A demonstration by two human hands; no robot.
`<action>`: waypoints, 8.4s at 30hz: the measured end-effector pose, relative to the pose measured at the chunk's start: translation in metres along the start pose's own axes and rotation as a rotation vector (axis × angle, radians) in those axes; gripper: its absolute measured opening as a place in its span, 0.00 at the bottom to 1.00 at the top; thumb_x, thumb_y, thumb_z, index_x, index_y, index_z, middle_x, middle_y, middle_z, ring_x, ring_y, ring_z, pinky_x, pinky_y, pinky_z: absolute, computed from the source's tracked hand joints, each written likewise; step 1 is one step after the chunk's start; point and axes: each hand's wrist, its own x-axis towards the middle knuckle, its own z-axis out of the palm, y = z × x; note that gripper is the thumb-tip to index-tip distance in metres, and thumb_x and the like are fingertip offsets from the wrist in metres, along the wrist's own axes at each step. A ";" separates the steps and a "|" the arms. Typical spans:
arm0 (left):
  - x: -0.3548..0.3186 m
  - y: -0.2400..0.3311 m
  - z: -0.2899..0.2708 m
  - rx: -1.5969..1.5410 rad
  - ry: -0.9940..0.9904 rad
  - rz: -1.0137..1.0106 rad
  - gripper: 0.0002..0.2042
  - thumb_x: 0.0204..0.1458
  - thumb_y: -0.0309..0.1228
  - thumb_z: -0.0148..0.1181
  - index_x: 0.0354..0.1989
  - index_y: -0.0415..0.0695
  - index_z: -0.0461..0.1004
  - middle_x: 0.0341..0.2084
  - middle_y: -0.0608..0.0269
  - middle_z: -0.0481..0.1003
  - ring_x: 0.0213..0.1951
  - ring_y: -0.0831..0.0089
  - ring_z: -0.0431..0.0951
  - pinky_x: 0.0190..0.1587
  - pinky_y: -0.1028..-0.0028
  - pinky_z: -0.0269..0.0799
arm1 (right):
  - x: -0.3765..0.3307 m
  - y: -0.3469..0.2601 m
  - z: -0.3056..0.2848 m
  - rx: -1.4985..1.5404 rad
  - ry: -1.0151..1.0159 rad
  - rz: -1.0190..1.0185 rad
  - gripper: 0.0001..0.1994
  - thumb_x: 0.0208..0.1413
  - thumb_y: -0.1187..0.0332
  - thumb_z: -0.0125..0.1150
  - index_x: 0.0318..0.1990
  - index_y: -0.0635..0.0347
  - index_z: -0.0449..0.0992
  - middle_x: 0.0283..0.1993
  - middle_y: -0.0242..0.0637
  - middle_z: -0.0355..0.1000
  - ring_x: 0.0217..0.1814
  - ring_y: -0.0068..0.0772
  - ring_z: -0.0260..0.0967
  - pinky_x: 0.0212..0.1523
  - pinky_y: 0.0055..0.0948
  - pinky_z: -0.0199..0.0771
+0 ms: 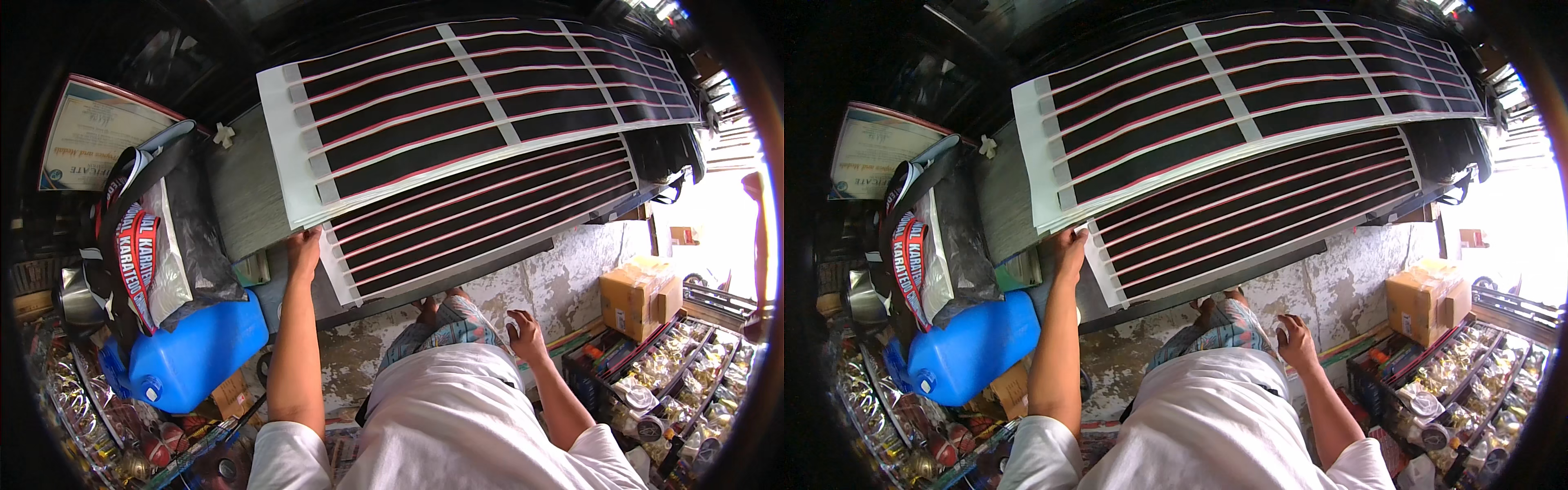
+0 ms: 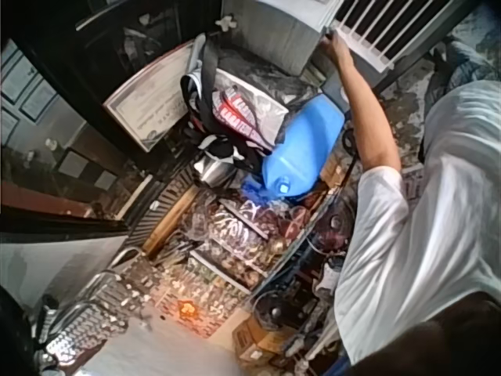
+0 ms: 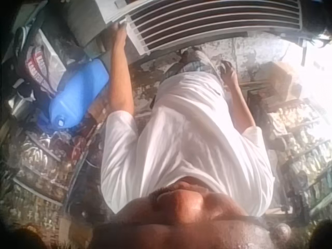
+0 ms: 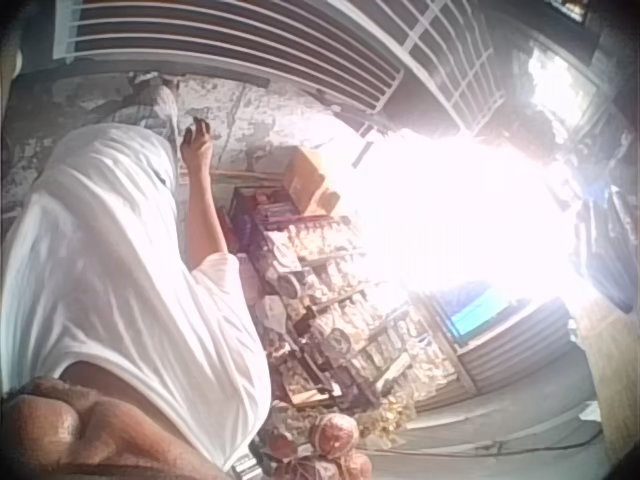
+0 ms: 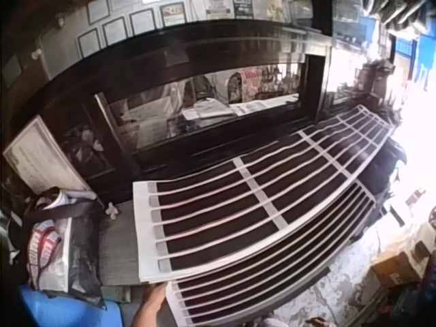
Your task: The person assembles a solar panel by hand, placing white plastic strips onto a black panel with red lines. They align and press the strips into place to form a grid pattern.
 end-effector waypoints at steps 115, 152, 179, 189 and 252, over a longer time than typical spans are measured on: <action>-0.183 0.031 -0.004 0.326 -0.095 0.346 0.11 0.63 0.21 0.66 0.50 0.43 0.89 0.39 0.50 0.88 0.39 0.60 0.90 0.43 0.65 0.82 | 0.015 0.026 0.025 0.075 -0.079 0.053 0.20 0.64 0.72 0.67 0.63 0.62 0.80 0.58 0.53 0.83 0.54 0.49 0.86 0.54 0.42 0.86; -0.116 -0.034 0.086 -1.225 0.072 -0.465 0.21 0.74 0.41 0.60 0.66 0.39 0.75 0.60 0.49 0.82 0.58 0.54 0.85 0.62 0.51 0.84 | 0.217 0.142 -0.173 1.563 0.593 0.388 0.19 0.73 0.73 0.59 0.68 0.64 0.69 0.51 0.43 0.80 0.47 0.38 0.81 0.43 0.35 0.85; -0.161 -0.014 0.188 -1.412 0.311 -0.626 0.17 0.76 0.39 0.56 0.63 0.39 0.76 0.60 0.51 0.82 0.64 0.51 0.79 0.73 0.44 0.70 | 0.358 0.401 -0.310 0.933 0.650 0.347 0.13 0.66 0.67 0.54 0.46 0.60 0.86 0.37 0.40 0.81 0.38 0.37 0.78 0.42 0.41 0.78; -0.158 0.010 0.189 -1.476 0.369 -0.438 0.13 0.78 0.33 0.50 0.59 0.38 0.75 0.53 0.52 0.81 0.58 0.54 0.81 0.73 0.43 0.72 | 0.374 0.313 -0.332 0.702 0.621 0.677 0.15 0.58 0.65 0.60 0.42 0.69 0.82 0.37 0.44 0.79 0.36 0.42 0.76 0.37 0.44 0.77; -0.311 0.143 0.041 -0.662 -0.323 -0.177 0.18 0.66 0.19 0.67 0.63 0.37 0.74 0.36 0.73 0.74 0.39 0.84 0.74 0.45 0.78 0.73 | 0.102 -0.263 -0.023 0.311 -0.590 -0.632 0.11 0.62 0.69 0.74 0.49 0.61 0.83 0.44 0.41 0.82 0.44 0.39 0.82 0.47 0.37 0.84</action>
